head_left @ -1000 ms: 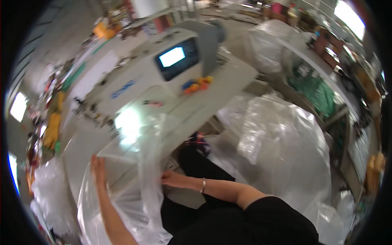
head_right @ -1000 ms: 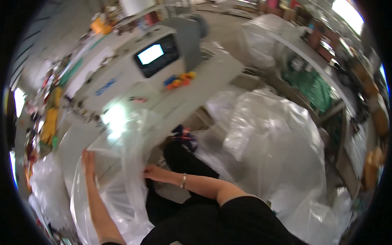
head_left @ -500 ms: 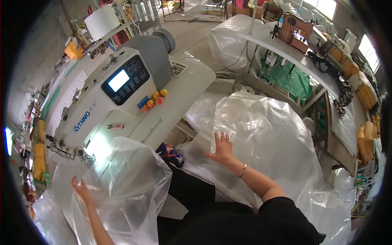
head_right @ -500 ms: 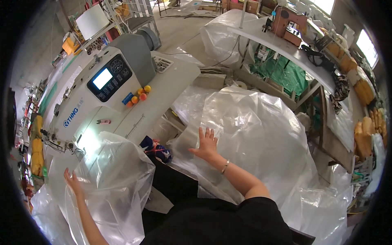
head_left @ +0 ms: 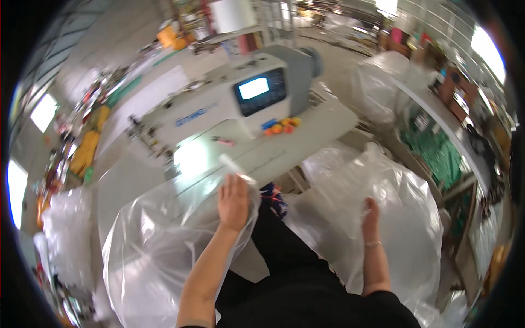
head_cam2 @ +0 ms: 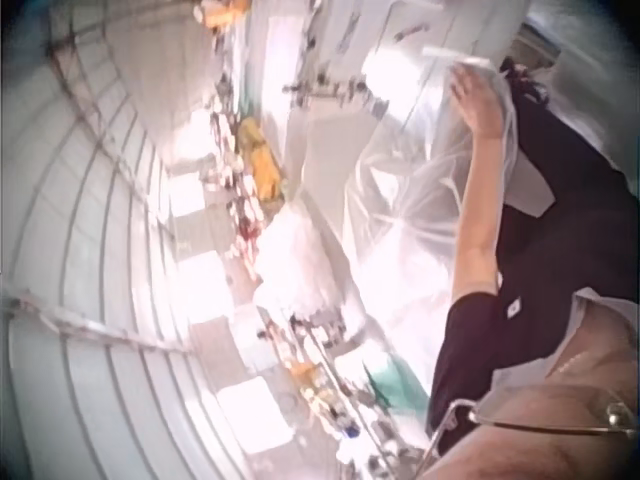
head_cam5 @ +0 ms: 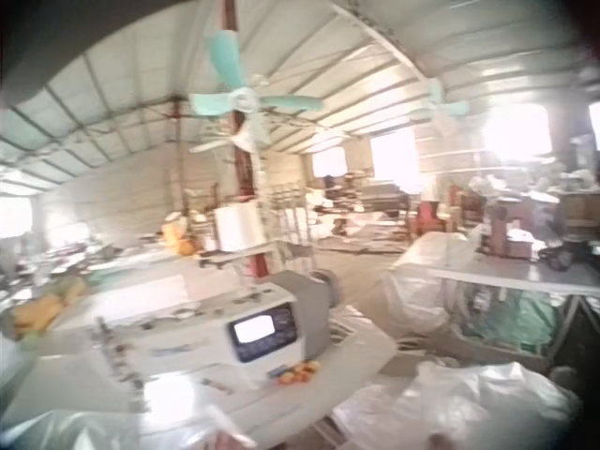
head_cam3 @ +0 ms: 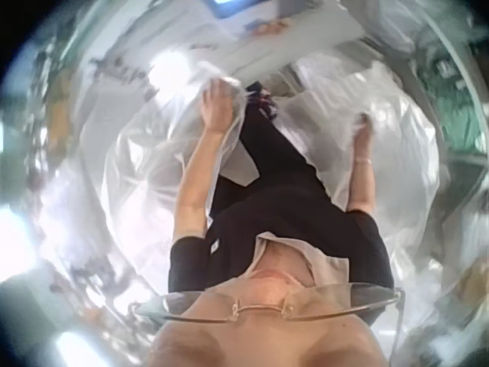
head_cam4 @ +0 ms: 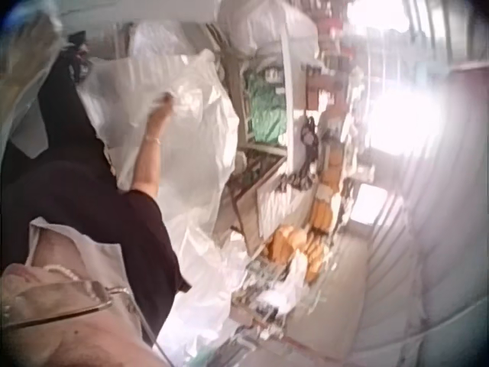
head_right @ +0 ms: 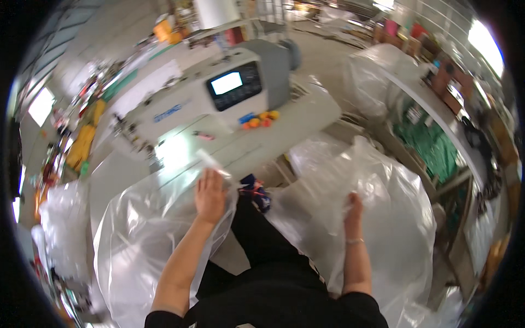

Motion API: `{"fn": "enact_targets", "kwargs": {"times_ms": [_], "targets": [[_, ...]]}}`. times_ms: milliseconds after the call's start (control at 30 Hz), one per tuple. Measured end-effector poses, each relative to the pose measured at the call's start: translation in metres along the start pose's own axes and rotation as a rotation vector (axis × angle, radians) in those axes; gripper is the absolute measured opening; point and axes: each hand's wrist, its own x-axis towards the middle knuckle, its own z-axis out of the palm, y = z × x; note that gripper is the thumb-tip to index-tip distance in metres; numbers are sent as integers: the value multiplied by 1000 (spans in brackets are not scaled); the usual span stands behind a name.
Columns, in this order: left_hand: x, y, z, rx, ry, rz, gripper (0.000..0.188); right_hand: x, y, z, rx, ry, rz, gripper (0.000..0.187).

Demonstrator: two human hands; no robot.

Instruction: The person aligns and sews large white plastic sheets using an industrial sewing machine. They repeatedly fold edges, guide the material under the needle, and trim excess plastic with scissors throughout the process.

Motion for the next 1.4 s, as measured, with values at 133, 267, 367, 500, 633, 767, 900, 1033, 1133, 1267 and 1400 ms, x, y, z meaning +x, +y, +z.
{"fn": "enact_targets", "kwargs": {"times_ms": [133,267,367,500,633,767,900,1033,1133,1267,1400], "targets": [[-16,-32,-4,-84,194,177,41,-96,-123,101,132,-433,-169,51],[-82,-97,19,-1552,334,-232,32,-188,-120,184,-211,-991,-403,68],[-147,-154,-70,-1805,753,-121,51,-267,-71,254,-477,-1468,-390,60],[-251,-194,-222,-1070,1438,-347,54,-372,46,324,-424,-1663,-308,59],[-358,-227,-344,-573,1703,-426,53,-511,115,382,-514,-1848,168,67],[-354,-229,-407,-475,1684,-304,52,-569,115,391,-380,-2176,25,70],[-315,-228,-415,-585,1519,-222,51,-499,38,405,-185,-2096,-959,70],[-230,-253,-343,-825,1188,-371,49,-340,67,434,-1191,-1791,-1451,87],[-196,-286,-220,-830,838,-703,45,-268,96,408,-1235,-1726,-1545,71],[-166,-279,-122,-1220,852,-826,45,-261,107,374,-1114,-1573,-1398,33],[-144,-260,-51,-949,614,-949,46,-286,119,282,-1204,-1639,-1122,11]]}}
